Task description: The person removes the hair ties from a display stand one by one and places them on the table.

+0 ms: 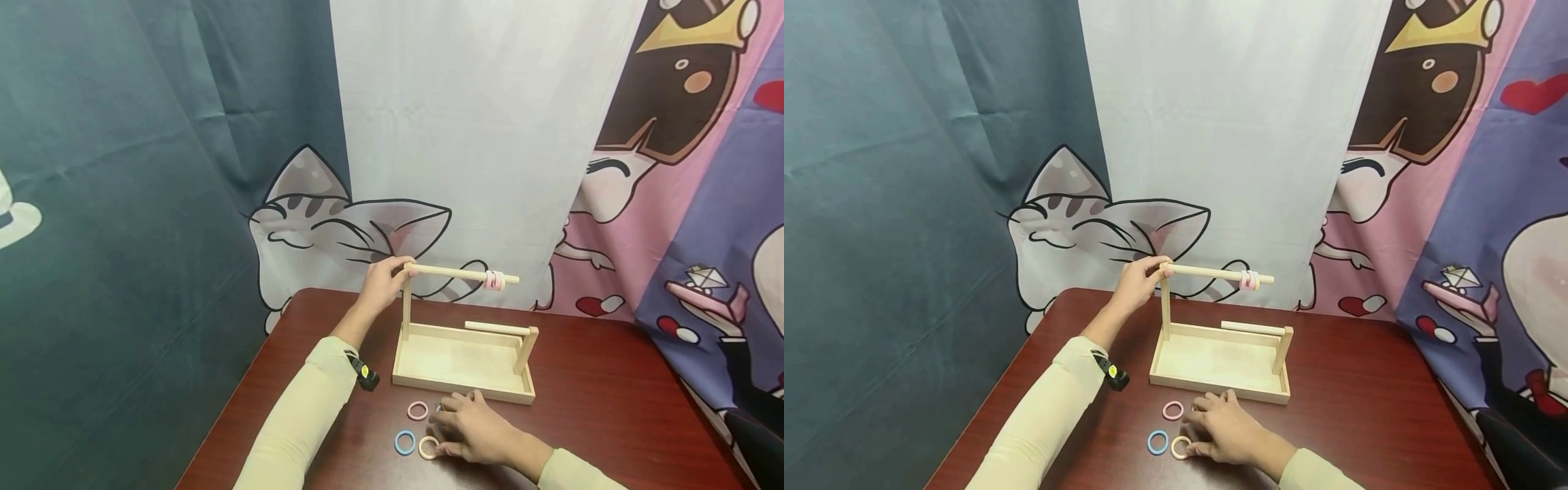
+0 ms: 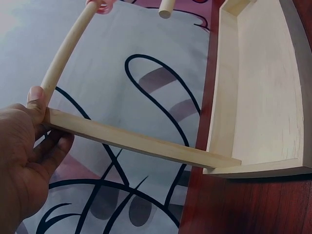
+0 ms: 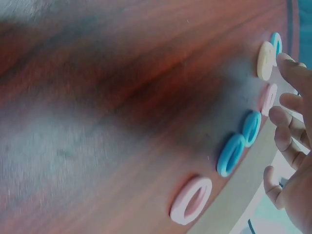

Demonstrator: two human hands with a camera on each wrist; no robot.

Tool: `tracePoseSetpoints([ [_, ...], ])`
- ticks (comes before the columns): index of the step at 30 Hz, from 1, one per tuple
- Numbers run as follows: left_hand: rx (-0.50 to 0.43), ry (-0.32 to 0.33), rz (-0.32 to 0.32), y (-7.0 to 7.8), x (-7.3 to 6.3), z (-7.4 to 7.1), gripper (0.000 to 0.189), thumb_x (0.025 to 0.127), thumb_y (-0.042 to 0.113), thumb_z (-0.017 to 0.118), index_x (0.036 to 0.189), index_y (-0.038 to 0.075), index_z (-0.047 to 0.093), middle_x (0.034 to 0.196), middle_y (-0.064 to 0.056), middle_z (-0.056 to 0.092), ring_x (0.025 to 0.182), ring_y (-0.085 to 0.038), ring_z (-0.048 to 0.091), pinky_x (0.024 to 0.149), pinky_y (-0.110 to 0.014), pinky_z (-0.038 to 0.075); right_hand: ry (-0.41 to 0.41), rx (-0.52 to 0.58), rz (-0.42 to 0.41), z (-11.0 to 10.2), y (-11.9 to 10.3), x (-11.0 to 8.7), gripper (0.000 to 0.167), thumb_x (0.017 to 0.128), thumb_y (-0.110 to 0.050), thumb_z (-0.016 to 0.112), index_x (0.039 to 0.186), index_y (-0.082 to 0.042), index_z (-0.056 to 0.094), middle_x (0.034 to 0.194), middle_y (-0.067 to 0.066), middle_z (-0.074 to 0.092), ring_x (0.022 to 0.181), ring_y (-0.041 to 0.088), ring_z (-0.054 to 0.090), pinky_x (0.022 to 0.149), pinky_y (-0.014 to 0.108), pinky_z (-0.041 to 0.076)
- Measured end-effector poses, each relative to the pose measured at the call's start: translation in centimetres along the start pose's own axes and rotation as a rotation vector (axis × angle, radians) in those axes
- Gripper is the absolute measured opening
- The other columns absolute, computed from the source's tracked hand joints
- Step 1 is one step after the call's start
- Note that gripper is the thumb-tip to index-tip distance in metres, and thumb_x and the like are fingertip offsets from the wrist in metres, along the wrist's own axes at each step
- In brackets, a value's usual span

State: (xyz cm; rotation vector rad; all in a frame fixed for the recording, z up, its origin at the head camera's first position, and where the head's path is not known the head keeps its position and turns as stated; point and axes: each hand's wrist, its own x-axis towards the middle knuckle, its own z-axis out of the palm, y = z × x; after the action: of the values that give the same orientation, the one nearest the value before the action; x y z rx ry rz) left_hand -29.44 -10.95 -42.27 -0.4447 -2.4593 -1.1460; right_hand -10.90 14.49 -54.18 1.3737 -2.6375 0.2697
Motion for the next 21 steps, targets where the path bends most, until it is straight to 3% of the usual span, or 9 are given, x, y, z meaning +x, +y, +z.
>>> tracePoseSetpoints([
  [4,0.003,-0.003,-0.002,0.0,0.0,0.0,0.034,0.095,0.041,0.081,0.122,0.022,0.083,0.106,-0.003,0.082,0.094,-0.025,0.068,0.091,-0.045,0.058,0.026,0.002,0.019,-0.8,0.8,-0.1,0.043,0.094,-0.051,0.086,0.126,-0.024,0.079,0.108,-0.014,0.065,0.102,0.004,0.059,0.081,0.036,0.039],
  [11,0.005,-0.003,0.000,-0.1,0.0,0.0,0.035,0.096,0.041,0.080,0.124,0.021,0.083,0.111,-0.003,0.083,0.097,-0.026,0.070,0.095,-0.048,0.059,0.153,-0.053,0.028,-2.7,2.7,-0.3,0.040,0.088,-0.043,0.092,0.123,-0.026,0.079,0.102,-0.014,0.064,0.094,0.001,0.053,0.081,0.036,0.039],
  [21,0.001,0.002,0.012,-0.1,0.1,0.0,0.033,0.096,0.039,0.080,0.123,0.021,0.083,0.107,-0.002,0.082,0.092,-0.022,0.068,0.088,-0.042,0.057,0.323,-0.089,0.083,-5.8,6.0,-0.6,0.039,0.085,-0.035,0.095,0.119,-0.022,0.079,0.100,-0.013,0.064,0.095,0.005,0.058,0.083,0.037,0.040],
])
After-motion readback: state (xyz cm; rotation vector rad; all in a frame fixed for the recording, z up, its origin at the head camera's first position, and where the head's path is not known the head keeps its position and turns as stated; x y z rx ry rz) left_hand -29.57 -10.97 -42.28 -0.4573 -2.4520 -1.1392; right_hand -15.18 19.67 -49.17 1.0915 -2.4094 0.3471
